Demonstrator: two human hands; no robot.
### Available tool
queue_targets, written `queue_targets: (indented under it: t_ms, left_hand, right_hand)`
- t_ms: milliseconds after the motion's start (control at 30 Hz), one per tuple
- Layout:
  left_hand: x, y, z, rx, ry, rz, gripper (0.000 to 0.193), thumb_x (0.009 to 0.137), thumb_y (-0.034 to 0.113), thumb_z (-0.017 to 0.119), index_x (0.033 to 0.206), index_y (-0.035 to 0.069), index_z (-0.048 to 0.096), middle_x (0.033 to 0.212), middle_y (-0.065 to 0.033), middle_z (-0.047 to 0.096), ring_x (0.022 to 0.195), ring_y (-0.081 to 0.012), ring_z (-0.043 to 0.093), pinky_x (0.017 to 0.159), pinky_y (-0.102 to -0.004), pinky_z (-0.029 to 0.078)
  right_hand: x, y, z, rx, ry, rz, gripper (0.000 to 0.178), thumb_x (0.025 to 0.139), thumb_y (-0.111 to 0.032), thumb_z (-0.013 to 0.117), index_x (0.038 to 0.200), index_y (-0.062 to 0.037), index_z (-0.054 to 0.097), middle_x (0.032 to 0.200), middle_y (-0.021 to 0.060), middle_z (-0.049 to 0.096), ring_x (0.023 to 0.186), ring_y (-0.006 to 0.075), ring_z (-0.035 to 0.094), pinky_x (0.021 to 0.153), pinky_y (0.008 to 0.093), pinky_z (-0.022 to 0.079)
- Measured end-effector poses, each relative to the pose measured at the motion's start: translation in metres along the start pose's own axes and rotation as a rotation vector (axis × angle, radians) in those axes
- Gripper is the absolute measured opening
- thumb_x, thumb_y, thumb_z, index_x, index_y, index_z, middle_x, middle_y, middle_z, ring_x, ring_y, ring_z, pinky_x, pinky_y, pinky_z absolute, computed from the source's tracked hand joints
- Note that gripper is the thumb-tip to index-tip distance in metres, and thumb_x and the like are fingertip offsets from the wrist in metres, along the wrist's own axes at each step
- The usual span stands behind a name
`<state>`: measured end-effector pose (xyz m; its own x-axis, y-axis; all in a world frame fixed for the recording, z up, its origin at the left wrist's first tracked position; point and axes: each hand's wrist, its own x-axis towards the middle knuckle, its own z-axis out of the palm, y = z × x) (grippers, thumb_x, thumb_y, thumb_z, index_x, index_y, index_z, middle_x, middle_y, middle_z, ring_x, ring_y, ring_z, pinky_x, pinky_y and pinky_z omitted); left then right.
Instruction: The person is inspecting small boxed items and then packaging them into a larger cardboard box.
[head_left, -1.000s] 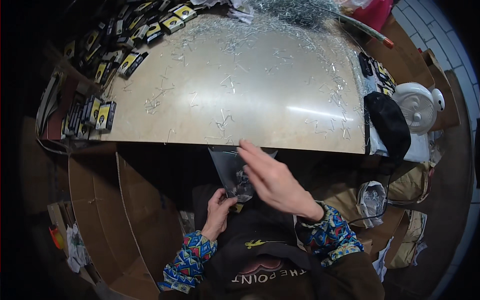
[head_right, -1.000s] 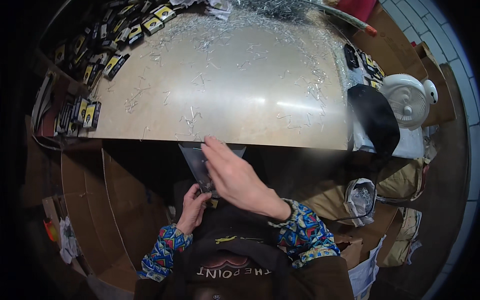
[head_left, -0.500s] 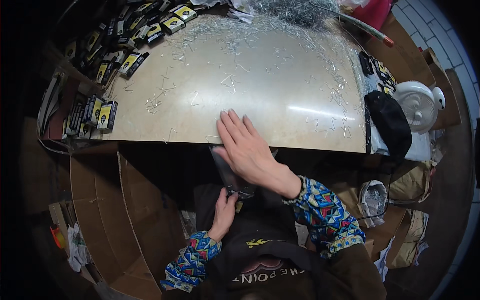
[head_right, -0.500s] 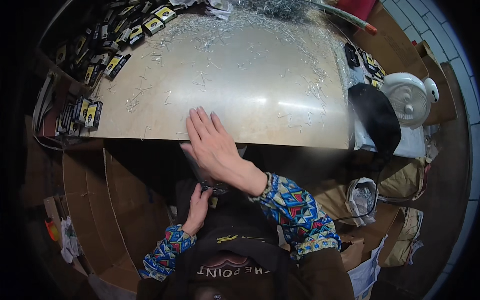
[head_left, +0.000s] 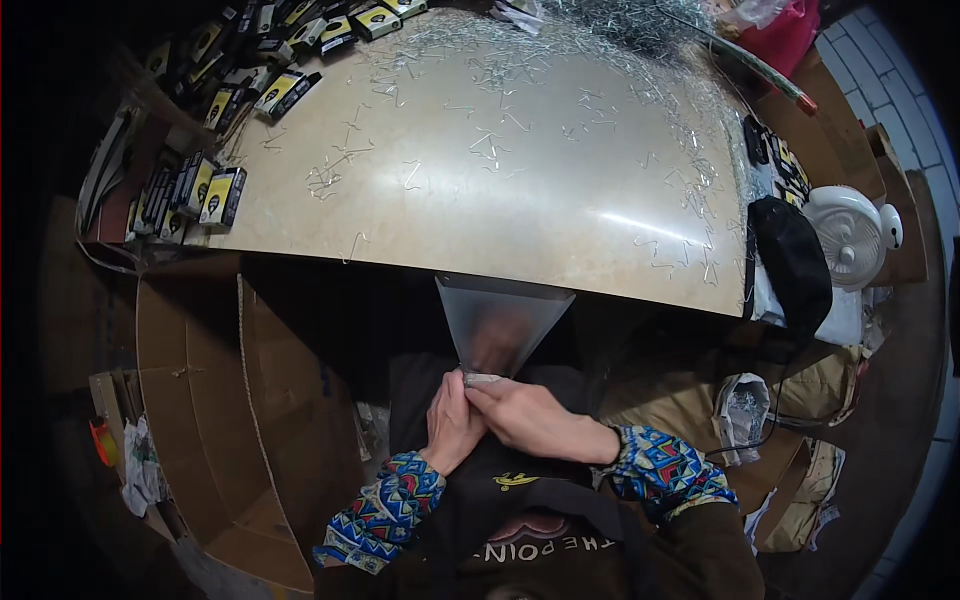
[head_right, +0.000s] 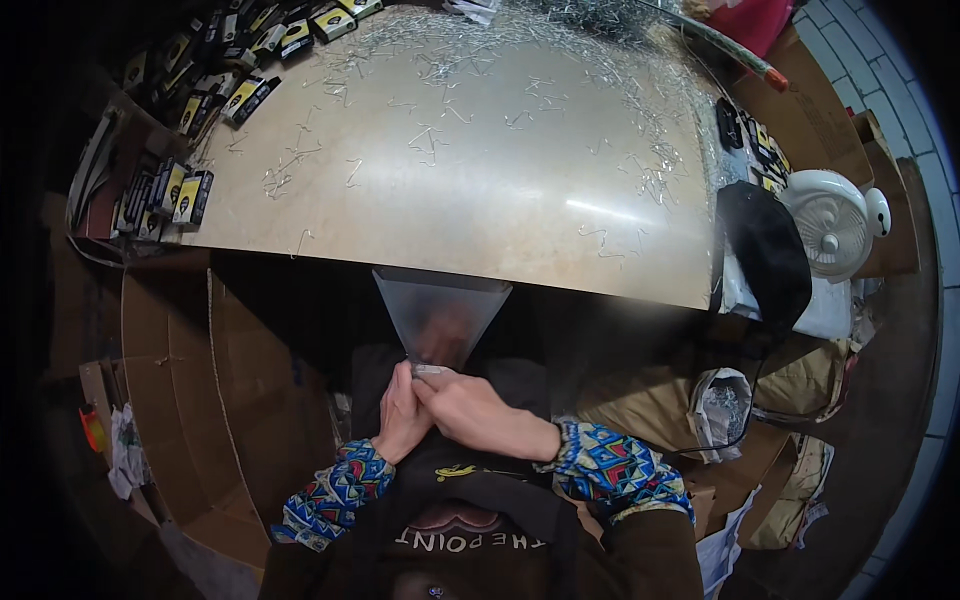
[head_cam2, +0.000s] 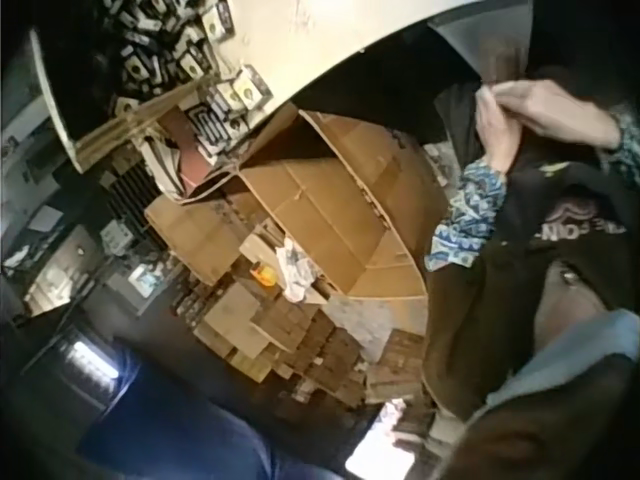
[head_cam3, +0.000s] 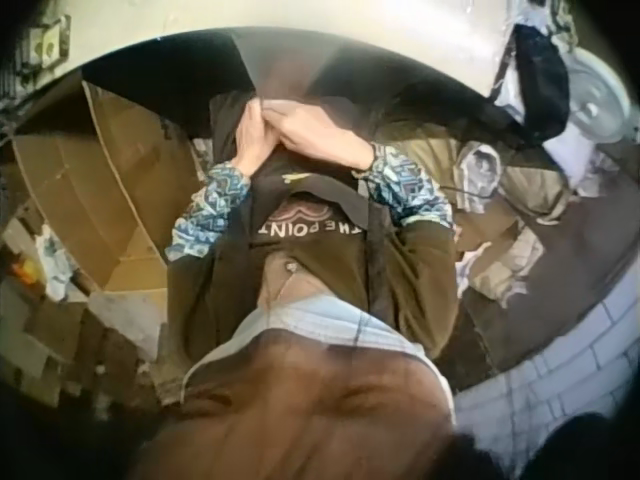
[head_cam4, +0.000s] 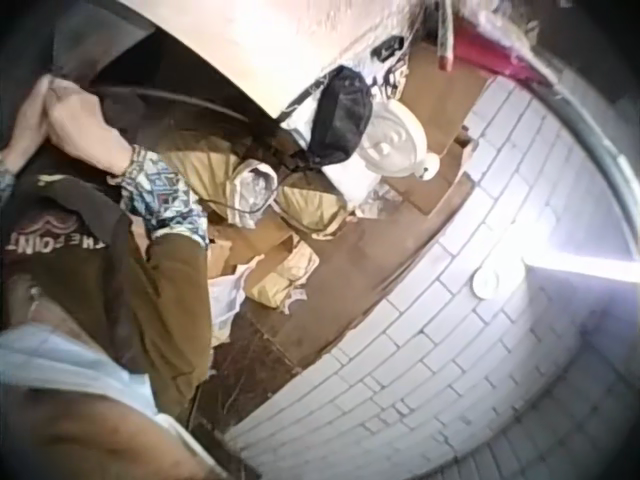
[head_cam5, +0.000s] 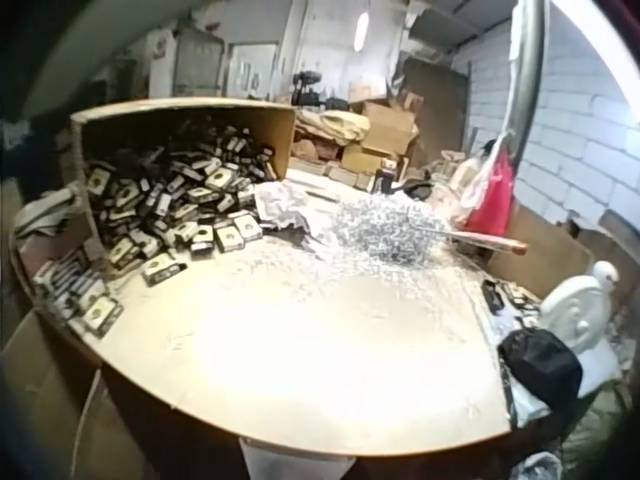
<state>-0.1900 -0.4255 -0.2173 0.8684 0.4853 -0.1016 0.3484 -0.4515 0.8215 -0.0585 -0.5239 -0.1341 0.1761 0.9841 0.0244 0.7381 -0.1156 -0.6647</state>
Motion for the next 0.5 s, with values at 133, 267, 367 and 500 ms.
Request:
queue_targets:
  t_ms: [133,267,367,500]
  left_hand:
    - [-0.009,-0.004,-0.031,0.137,0.038,0.134,0.078,0.067,0.009,0.077,0.135,-0.001,0.04,0.106,-0.0191,0.057,0.094,-0.0392,0.059,0.083,-0.0449,0.048]
    - [-0.005,0.003,-0.043,-0.027,0.211,0.176,0.089,0.062,0.007,0.081,0.138,-0.002,0.038,0.105,-0.0198,0.058,0.09,-0.0366,0.061,0.079,-0.0419,0.051]
    - [0.017,0.018,-0.046,-0.037,0.29,0.264,0.091,0.062,0.007,0.082,0.139,-0.004,0.036,0.105,-0.0203,0.058,0.088,-0.0362,0.061,0.076,-0.0419,0.052]
    - [0.045,0.045,-0.053,-0.011,0.329,0.364,0.093,0.063,0.008,0.083,0.141,-0.005,0.033,0.114,-0.0207,0.056,0.097,-0.0371,0.059,0.083,-0.042,0.051]
  right_hand:
    - [0.01,0.003,-0.04,0.318,0.12,0.117,0.023,0.089,-0.006,0.063,0.11,0.0031,0.065,0.098,0.021,0.069,0.086,0.035,0.069,0.073,0.0372,0.057]
    - [0.017,0.003,-0.054,0.313,0.181,0.152,0.02,0.089,-0.009,0.063,0.104,0.0031,0.068,0.094,0.0213,0.069,0.082,0.0363,0.068,0.07,0.0377,0.056]
    - [0.023,-0.001,-0.056,0.295,0.233,0.194,0.02,0.089,-0.007,0.066,0.107,0.0012,0.069,0.092,0.0186,0.071,0.075,0.0314,0.07,0.064,0.0331,0.056]
    - [0.036,0.001,-0.059,0.024,0.312,0.12,0.013,0.082,-0.006,0.067,0.093,0.0003,0.069,0.077,0.015,0.065,0.071,0.033,0.064,0.063,0.0378,0.052]
